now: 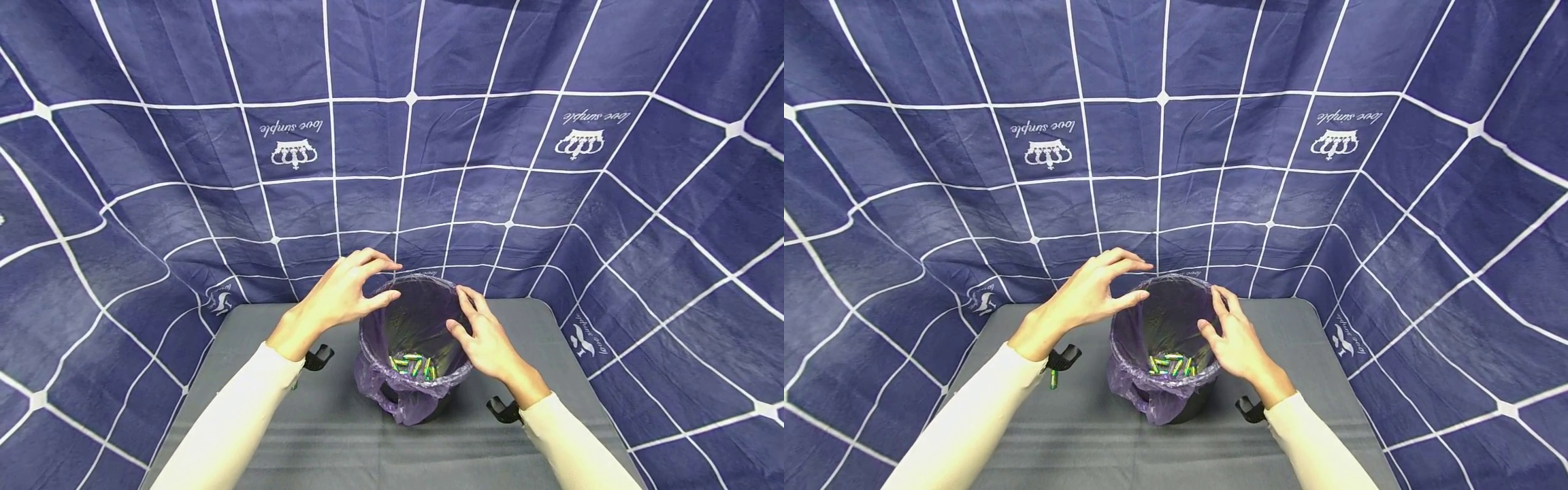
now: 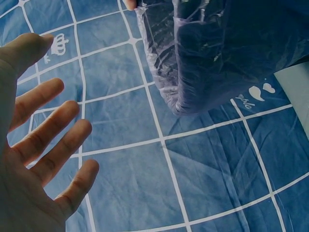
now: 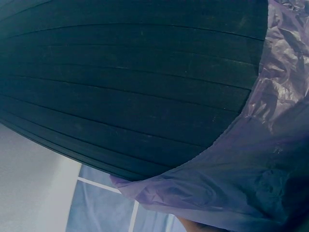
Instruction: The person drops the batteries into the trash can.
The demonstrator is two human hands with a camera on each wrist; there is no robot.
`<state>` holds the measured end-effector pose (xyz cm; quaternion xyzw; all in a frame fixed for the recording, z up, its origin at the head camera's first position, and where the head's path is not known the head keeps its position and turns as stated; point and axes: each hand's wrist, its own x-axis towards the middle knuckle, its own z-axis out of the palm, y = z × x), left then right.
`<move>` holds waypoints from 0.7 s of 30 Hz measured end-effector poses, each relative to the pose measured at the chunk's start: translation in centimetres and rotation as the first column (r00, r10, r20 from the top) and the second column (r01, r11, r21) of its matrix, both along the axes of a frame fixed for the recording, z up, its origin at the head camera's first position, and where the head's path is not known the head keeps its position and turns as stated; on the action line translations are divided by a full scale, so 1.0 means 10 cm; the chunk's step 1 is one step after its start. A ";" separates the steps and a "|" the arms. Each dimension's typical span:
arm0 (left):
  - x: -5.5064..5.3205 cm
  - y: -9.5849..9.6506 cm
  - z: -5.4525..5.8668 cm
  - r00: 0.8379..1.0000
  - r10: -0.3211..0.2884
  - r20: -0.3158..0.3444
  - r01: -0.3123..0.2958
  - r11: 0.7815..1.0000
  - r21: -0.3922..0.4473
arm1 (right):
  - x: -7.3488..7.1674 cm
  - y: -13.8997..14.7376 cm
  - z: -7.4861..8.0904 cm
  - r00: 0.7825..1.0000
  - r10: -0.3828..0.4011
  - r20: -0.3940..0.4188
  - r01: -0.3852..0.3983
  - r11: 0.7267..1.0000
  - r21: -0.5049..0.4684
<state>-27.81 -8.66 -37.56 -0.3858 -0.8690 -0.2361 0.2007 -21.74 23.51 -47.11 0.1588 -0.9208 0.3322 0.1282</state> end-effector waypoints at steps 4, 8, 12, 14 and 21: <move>0.02 -0.03 0.00 1.000 0.010 0.009 -0.010 1.000 0.006 | 0.00 0.00 0.01 1.000 -0.002 0.007 0.002 1.000 0.000; 0.03 -0.07 -0.02 1.000 0.013 0.013 -0.013 1.000 0.010 | 0.00 -0.01 0.02 1.000 0.000 0.005 0.000 1.000 0.000; 0.04 -0.12 -0.04 1.000 0.014 0.003 -0.014 1.000 0.017 | 0.01 -0.01 0.02 1.000 0.002 -0.008 -0.002 1.000 0.005; 0.05 -0.15 -0.06 1.000 0.015 0.001 -0.015 1.000 0.020 | 0.02 -0.01 0.02 1.000 0.001 -0.011 -0.001 1.000 0.007; 0.08 -0.25 -0.12 0.999 0.033 0.002 -0.034 0.999 0.025 | 0.02 -0.01 0.01 1.000 -0.005 -0.002 0.005 1.000 0.007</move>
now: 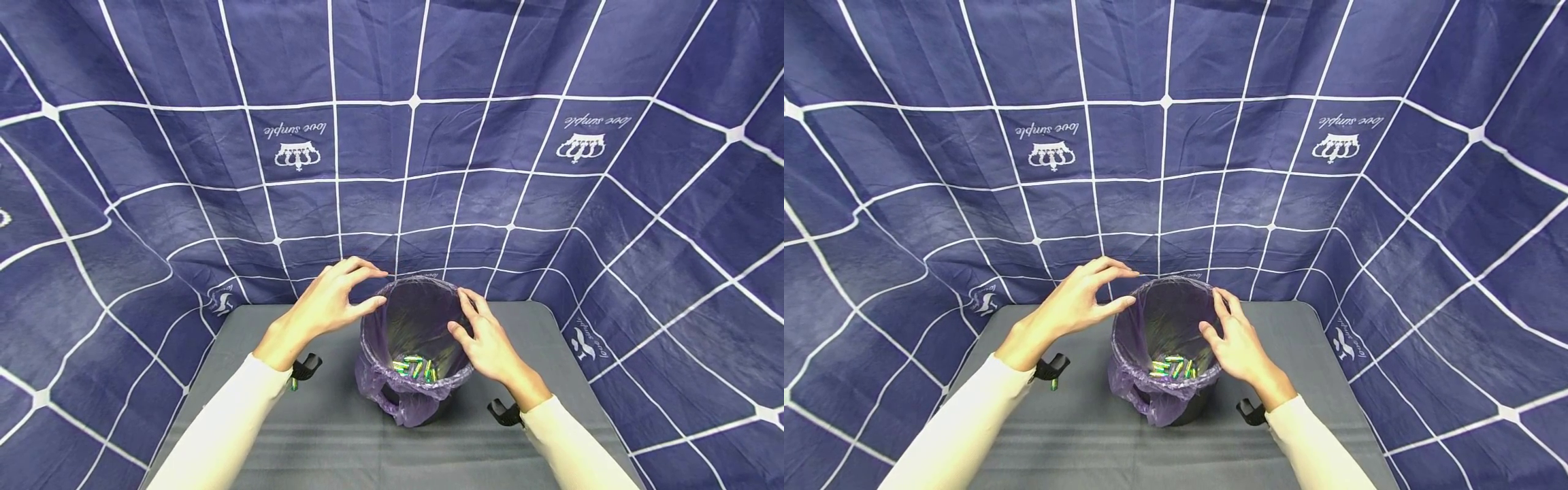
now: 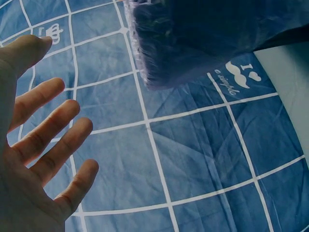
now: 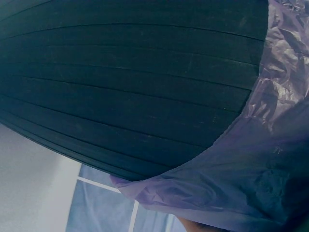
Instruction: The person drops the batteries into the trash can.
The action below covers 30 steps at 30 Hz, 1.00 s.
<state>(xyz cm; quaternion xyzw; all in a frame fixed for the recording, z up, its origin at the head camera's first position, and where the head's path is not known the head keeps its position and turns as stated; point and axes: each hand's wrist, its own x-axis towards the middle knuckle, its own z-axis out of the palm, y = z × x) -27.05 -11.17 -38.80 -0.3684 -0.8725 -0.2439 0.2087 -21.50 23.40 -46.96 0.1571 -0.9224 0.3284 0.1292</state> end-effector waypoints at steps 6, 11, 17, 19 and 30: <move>0.01 -0.08 -0.05 1.000 0.019 0.011 -0.019 1.000 0.009 | 0.00 0.00 0.00 1.000 0.003 -0.004 -0.003 1.000 0.001; 0.01 -0.15 -0.11 0.999 0.030 0.015 -0.031 0.999 0.024 | -0.01 0.00 -0.01 1.000 0.007 -0.008 -0.007 1.000 0.000; 0.02 -0.23 -0.17 0.999 0.047 0.006 -0.047 0.999 0.025 | -0.03 0.02 -0.02 1.000 0.006 -0.012 -0.006 1.000 0.003; 0.02 -0.26 -0.19 0.998 0.054 0.012 -0.054 0.998 0.023 | -0.03 0.02 -0.02 1.000 0.004 -0.012 -0.003 1.000 0.003; 0.06 -0.42 -0.39 0.995 0.089 0.049 -0.091 0.995 0.035 | -0.02 0.01 -0.02 1.000 0.003 -0.004 -0.003 1.000 -0.006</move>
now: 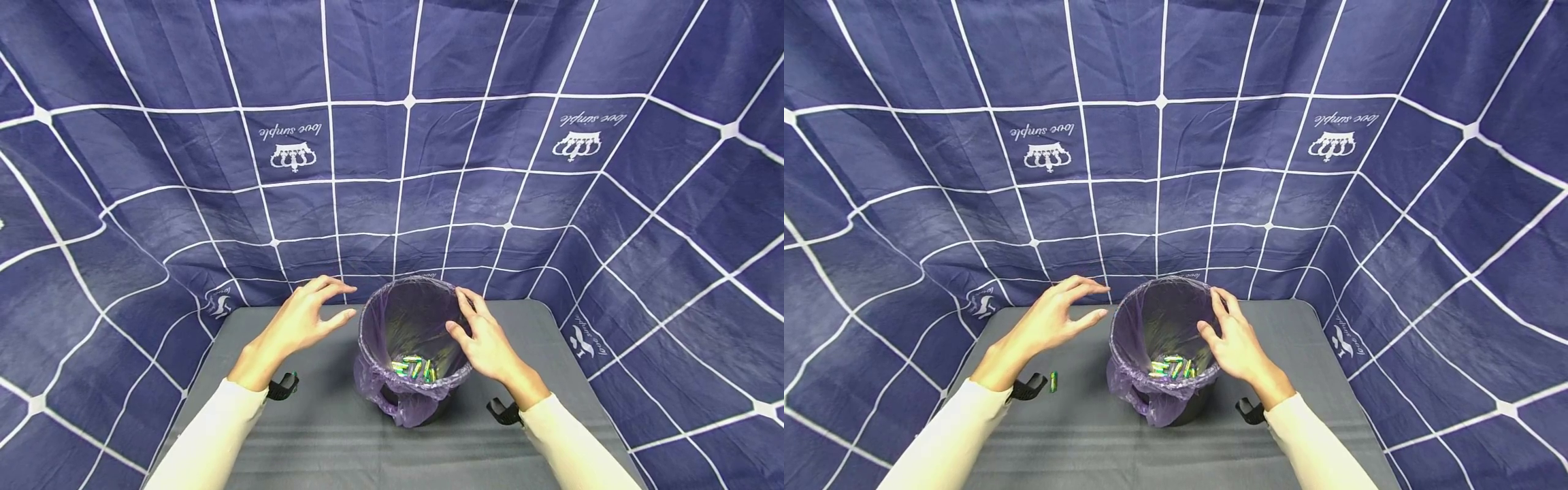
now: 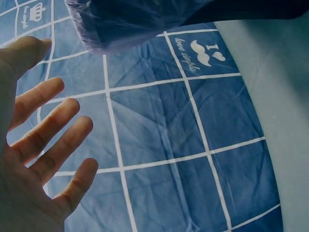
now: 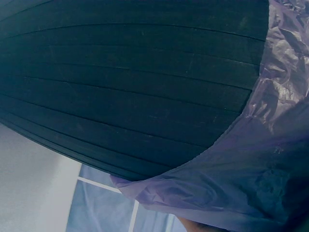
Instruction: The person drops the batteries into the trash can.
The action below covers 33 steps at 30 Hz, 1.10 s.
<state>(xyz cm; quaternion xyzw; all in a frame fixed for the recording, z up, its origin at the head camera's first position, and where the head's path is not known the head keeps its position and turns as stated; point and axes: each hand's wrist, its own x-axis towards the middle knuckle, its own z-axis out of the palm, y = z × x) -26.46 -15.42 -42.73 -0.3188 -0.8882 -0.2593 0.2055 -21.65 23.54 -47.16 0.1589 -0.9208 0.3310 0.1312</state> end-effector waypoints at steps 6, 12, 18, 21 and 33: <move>0.01 -0.09 -0.10 1.000 0.013 0.010 -0.013 0.999 0.029 | 0.01 0.00 0.02 1.000 -0.004 0.004 0.004 1.000 -0.007; 0.04 -0.20 -0.24 1.000 0.012 0.003 -0.013 0.999 0.045 | 0.02 0.00 0.02 1.000 -0.007 0.009 0.007 1.000 -0.009; 0.09 -0.31 -0.40 0.998 0.051 0.024 -0.052 0.997 0.049 | 0.02 0.00 0.01 1.000 -0.006 0.010 0.006 1.000 -0.004; 0.11 -0.35 -0.47 0.996 0.073 0.041 -0.075 0.996 0.042 | 0.02 0.01 0.01 1.000 -0.006 0.005 0.006 1.000 -0.006; 0.18 -0.50 -0.80 0.991 0.114 0.072 -0.117 0.993 0.034 | 0.00 0.01 -0.02 1.000 -0.005 -0.004 0.005 1.000 -0.009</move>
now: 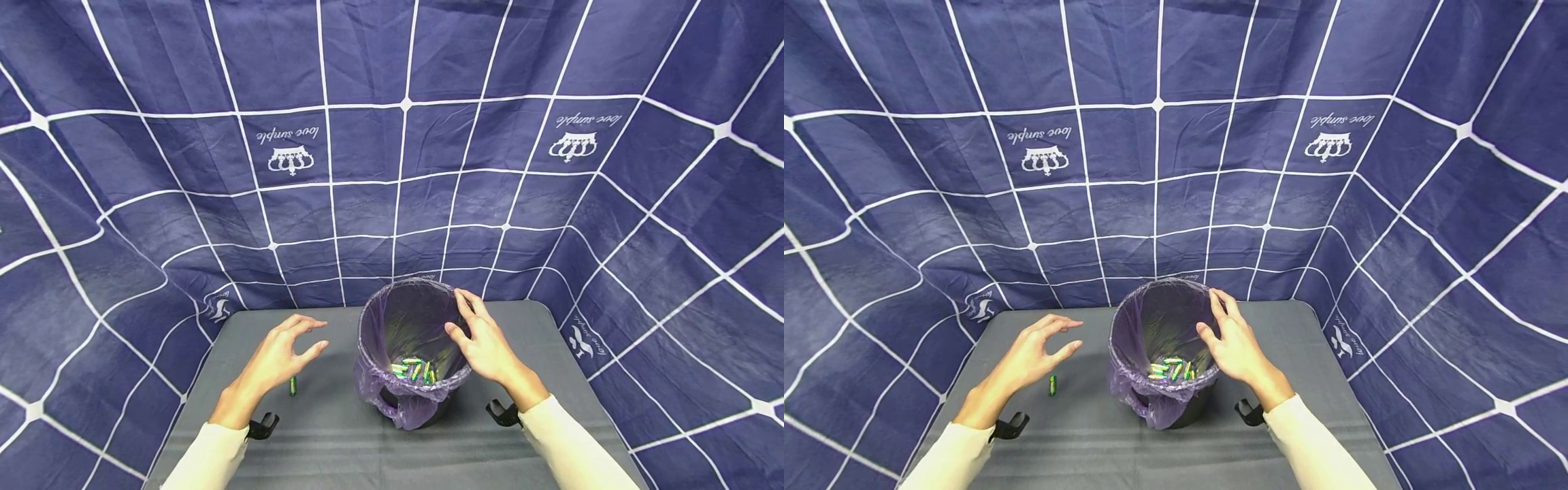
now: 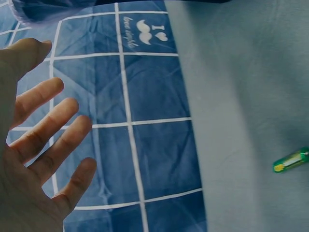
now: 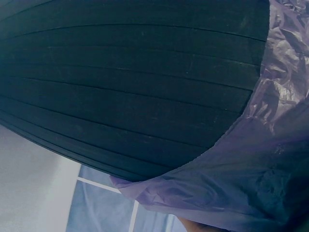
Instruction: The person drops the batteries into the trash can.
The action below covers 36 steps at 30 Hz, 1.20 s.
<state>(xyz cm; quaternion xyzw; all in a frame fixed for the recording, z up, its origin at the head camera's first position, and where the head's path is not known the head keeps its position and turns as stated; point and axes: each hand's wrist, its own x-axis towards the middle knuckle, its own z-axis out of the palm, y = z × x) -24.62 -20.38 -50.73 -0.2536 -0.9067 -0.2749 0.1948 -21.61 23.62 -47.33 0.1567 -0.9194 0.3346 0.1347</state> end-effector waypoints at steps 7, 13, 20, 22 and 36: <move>0.07 -0.05 -0.19 1.000 0.023 0.006 -0.023 1.000 0.006 | 0.00 0.00 0.00 1.000 0.001 -0.004 -0.001 1.000 0.000; 0.13 -0.10 -0.36 0.996 0.059 0.067 -0.060 0.998 0.002 | -0.01 -0.01 0.00 1.000 0.002 0.000 -0.002 1.000 -0.004; 0.19 -0.19 -0.57 0.992 0.082 0.098 -0.082 0.997 -0.003 | 0.00 -0.02 0.01 1.000 0.000 0.007 0.000 1.000 -0.010; 0.21 -0.21 -0.63 0.992 0.083 0.092 -0.084 0.996 0.000 | 0.00 -0.02 0.01 1.000 0.001 0.006 -0.001 1.000 -0.011; 0.23 -0.35 -0.94 0.990 0.107 0.093 -0.108 0.994 0.003 | 0.01 -0.01 -0.01 1.000 0.002 -0.014 -0.002 1.000 -0.012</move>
